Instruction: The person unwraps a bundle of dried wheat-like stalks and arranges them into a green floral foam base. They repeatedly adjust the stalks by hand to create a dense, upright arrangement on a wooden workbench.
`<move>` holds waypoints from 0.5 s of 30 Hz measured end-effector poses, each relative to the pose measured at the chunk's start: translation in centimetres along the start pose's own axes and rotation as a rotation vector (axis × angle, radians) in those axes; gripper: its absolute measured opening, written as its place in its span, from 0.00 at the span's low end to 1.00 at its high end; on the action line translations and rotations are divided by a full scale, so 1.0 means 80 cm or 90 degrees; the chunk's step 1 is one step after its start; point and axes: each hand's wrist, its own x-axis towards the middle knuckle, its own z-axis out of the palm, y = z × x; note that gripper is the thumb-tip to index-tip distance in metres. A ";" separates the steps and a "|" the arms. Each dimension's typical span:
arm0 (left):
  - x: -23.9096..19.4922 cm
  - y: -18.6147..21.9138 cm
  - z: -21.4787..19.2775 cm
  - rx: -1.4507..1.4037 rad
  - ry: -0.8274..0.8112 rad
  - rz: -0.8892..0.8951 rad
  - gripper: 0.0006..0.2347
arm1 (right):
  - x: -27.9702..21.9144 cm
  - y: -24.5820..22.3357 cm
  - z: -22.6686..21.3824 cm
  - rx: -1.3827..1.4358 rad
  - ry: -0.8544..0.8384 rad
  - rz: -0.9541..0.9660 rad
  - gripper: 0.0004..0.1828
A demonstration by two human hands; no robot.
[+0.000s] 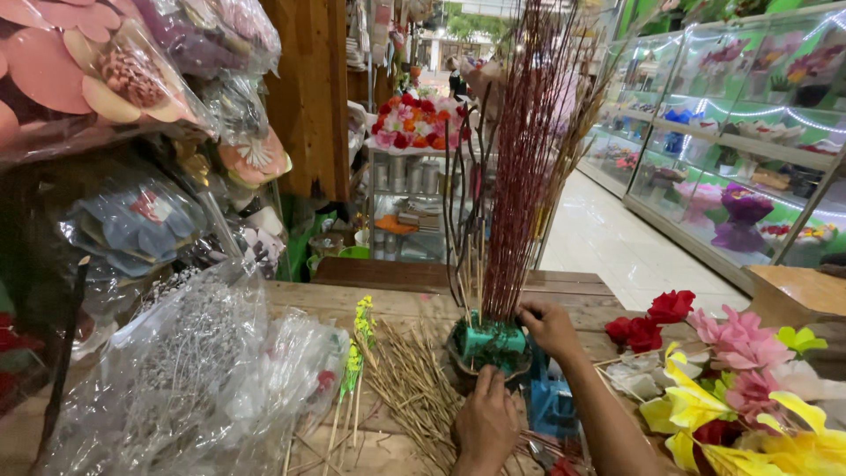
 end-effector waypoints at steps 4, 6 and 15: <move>-0.003 0.000 0.001 0.030 0.065 0.036 0.18 | -0.004 -0.009 -0.006 -0.014 -0.028 0.058 0.11; 0.000 0.008 -0.008 0.024 0.045 0.025 0.16 | 0.000 -0.003 -0.008 0.012 -0.031 0.056 0.13; 0.001 0.002 -0.013 0.017 0.147 0.055 0.12 | -0.094 -0.085 -0.039 -0.027 0.065 0.053 0.08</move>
